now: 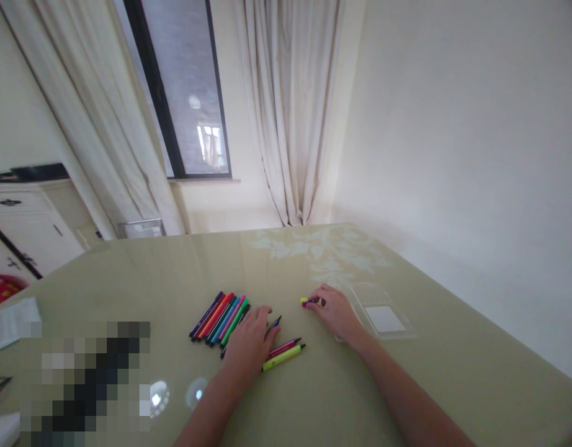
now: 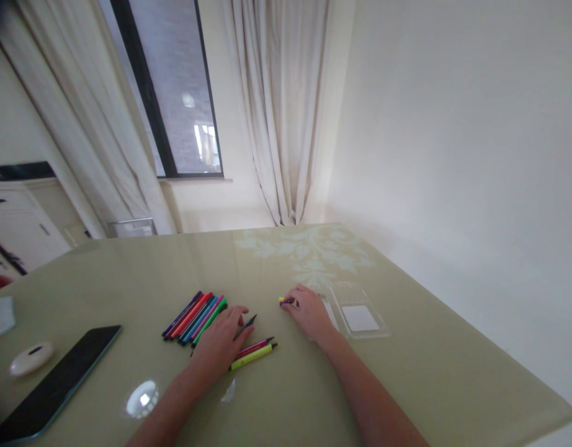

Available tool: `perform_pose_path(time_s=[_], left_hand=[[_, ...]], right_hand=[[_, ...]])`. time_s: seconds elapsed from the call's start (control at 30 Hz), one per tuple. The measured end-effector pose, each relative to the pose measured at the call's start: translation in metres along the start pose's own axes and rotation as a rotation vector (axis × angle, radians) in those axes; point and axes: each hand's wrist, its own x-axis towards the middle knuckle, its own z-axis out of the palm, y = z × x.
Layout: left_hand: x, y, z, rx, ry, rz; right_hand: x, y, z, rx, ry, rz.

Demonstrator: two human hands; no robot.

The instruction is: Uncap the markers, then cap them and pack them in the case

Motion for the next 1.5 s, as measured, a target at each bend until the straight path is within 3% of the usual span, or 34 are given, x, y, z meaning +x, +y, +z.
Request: perform_pose_path(time_s=[0.23,0.37,0.83,0.97,1.07,1.17,1.33,1.5], left_hand=[[-0.005,0.005,-0.007,-0.275,-0.123,0.111],[-0.007,0.005,-0.004,-0.278,-0.16,0.172],[0.0,0.002,-0.002,-0.291,-0.156,0.178],[0.002,0.005,-0.006,-0.193,-0.057,0.158],[0.006,-0.001,-0.013,-0.012,0.108,-0.011],[0.007,-0.013,-0.021,0.102,0.192,-0.174],[0.001,-0.023,-0.028,0.35,0.125,-0.297],[0.0,-0.018,-0.023,0.357,0.08,-0.236]], right_hand=[[-0.004,-0.005,0.002,-0.145,-0.087,-0.046],[-0.002,-0.006,0.005,-0.247,-0.105,-0.034],[0.01,-0.015,0.021,-0.657,-0.115,-0.08],[0.021,-0.02,0.02,-0.666,-0.107,-0.063],[0.025,-0.028,0.021,-0.655,-0.106,-0.069],[0.022,-0.033,0.022,-0.63,-0.089,-0.066],[0.009,-0.032,0.019,-0.483,-0.021,-0.056],[0.0,-0.034,0.02,-0.193,0.09,-0.081]])
